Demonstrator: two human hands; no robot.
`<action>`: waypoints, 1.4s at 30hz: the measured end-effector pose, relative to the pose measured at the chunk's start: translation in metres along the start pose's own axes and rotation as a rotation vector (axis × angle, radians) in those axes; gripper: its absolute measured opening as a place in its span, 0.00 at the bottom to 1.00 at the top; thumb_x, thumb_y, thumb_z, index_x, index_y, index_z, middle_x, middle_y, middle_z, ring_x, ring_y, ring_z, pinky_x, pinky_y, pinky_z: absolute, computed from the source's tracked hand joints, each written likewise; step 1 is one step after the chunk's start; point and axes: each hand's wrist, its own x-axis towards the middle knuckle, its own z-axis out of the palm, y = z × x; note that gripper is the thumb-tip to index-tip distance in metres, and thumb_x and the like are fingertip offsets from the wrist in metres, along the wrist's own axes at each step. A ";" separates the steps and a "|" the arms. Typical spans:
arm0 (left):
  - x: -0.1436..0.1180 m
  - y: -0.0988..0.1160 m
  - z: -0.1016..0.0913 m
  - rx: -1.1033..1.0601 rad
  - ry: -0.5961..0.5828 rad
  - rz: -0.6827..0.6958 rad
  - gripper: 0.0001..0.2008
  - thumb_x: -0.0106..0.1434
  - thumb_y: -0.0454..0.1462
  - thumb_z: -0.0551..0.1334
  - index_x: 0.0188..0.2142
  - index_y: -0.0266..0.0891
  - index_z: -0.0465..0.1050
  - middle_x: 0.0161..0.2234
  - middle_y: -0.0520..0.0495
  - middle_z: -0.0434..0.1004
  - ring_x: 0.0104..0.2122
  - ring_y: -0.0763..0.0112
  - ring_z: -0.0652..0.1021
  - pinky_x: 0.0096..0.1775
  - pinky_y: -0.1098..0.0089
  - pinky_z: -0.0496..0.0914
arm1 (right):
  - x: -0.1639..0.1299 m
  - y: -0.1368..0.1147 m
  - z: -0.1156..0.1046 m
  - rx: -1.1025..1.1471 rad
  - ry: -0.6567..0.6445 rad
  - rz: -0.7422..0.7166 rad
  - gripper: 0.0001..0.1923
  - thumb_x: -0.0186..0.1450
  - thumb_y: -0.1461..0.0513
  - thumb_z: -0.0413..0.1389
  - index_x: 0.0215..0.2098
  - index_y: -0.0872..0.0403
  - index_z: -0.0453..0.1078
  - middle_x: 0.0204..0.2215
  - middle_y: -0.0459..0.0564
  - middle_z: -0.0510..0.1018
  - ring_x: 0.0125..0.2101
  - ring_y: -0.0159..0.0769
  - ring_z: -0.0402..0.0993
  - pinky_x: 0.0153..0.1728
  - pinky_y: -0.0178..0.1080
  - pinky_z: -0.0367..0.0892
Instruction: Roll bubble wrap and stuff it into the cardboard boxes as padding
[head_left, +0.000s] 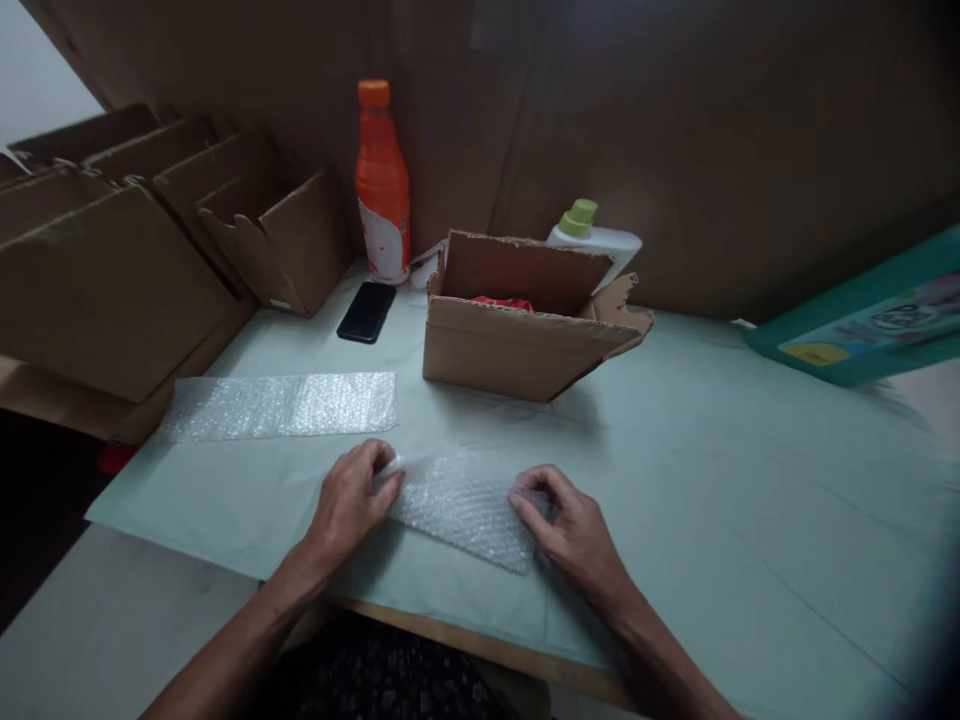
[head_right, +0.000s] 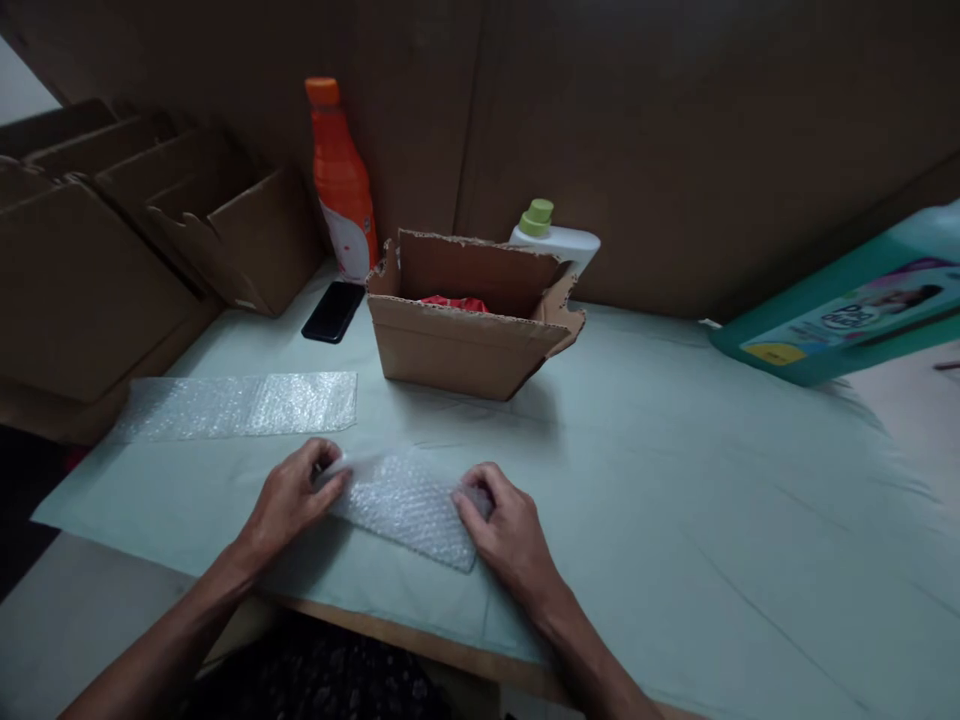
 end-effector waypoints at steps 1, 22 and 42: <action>0.009 0.006 -0.002 -0.002 0.013 0.045 0.07 0.62 0.34 0.60 0.42 0.43 0.68 0.34 0.50 0.77 0.35 0.63 0.77 0.39 0.63 0.70 | -0.012 -0.003 -0.004 0.067 -0.003 0.038 0.10 0.66 0.56 0.55 0.43 0.51 0.69 0.33 0.49 0.80 0.33 0.39 0.77 0.36 0.39 0.71; -0.069 0.032 0.026 -0.171 -0.257 0.597 0.24 0.63 0.26 0.55 0.59 0.38 0.66 0.49 0.40 0.79 0.52 0.57 0.74 0.52 0.53 0.70 | -0.071 -0.006 0.006 0.751 -0.476 0.446 0.27 0.65 0.46 0.57 0.53 0.56 0.73 0.30 0.50 0.80 0.27 0.33 0.75 0.27 0.34 0.70; -0.054 0.042 0.021 -0.128 -0.035 0.547 0.26 0.63 0.32 0.62 0.61 0.39 0.64 0.58 0.36 0.71 0.59 0.52 0.69 0.57 0.49 0.67 | -0.040 -0.015 0.015 -0.213 -0.157 -0.427 0.14 0.71 0.67 0.51 0.52 0.54 0.73 0.41 0.52 0.83 0.39 0.40 0.77 0.43 0.45 0.69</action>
